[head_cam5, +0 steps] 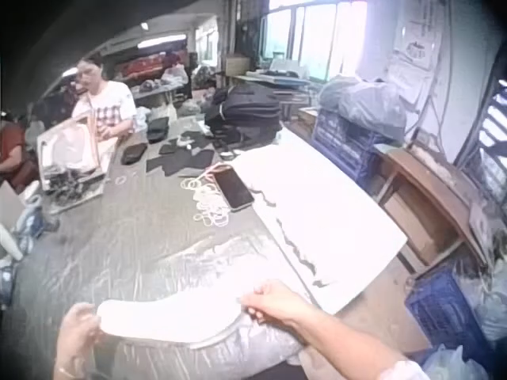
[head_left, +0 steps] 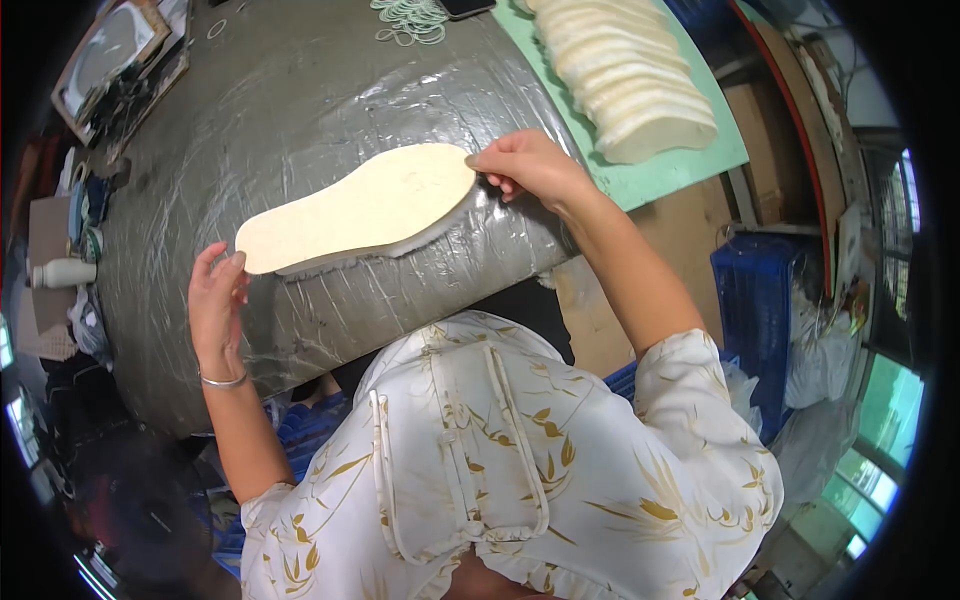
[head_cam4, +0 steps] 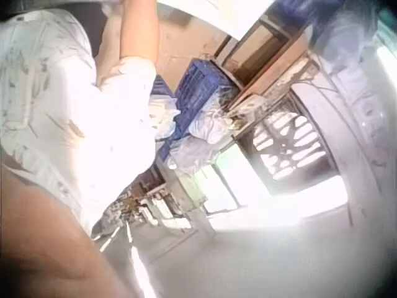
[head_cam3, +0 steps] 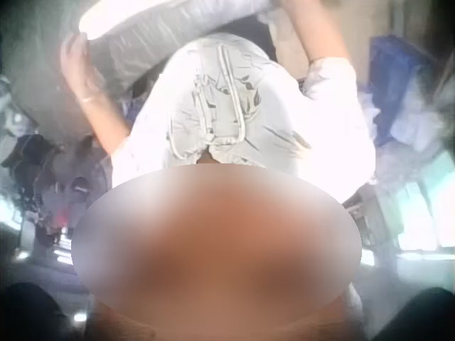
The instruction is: Arranging, inspecting, and bagging white shoe insole components.
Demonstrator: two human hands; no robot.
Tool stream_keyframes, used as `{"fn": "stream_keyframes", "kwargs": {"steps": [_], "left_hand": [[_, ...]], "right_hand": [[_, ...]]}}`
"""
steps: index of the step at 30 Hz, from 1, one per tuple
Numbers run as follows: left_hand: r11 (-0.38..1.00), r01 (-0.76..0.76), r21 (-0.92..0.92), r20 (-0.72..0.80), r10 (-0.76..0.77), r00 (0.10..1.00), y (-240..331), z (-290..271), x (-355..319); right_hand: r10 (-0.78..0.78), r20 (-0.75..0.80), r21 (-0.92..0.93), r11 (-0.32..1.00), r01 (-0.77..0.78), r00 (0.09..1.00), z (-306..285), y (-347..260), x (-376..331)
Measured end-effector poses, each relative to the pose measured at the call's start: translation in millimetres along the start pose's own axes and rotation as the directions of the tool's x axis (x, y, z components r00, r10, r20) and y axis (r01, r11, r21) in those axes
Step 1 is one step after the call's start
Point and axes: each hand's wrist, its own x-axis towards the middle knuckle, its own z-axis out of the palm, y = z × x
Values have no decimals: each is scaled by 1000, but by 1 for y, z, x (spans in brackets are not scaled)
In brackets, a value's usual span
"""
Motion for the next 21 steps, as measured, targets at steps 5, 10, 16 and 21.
{"fn": "stream_keyframes", "kwargs": {"steps": [5, 10, 16, 21], "left_hand": [[999, 17, 27, -26, -17, 1000, -1, 0, 1], [997, 67, 44, -50, -65, 997, -6, -3, 10], [997, 60, 50, -39, -58, 998, 1, -3, 9], [998, 50, 40, -39, -48, 998, 9, 0, 2]], "right_hand": [[24, 9, 30, 999, -24, 1000, 0, 11, 7], [4, 21, 42, 999, -5, 1000, 0, 17, 9], [-38, 8, 54, 998, 38, 999, 1, 18, 9], [-33, 13, 65, 997, 32, 999, 0, 22, 12]]}}
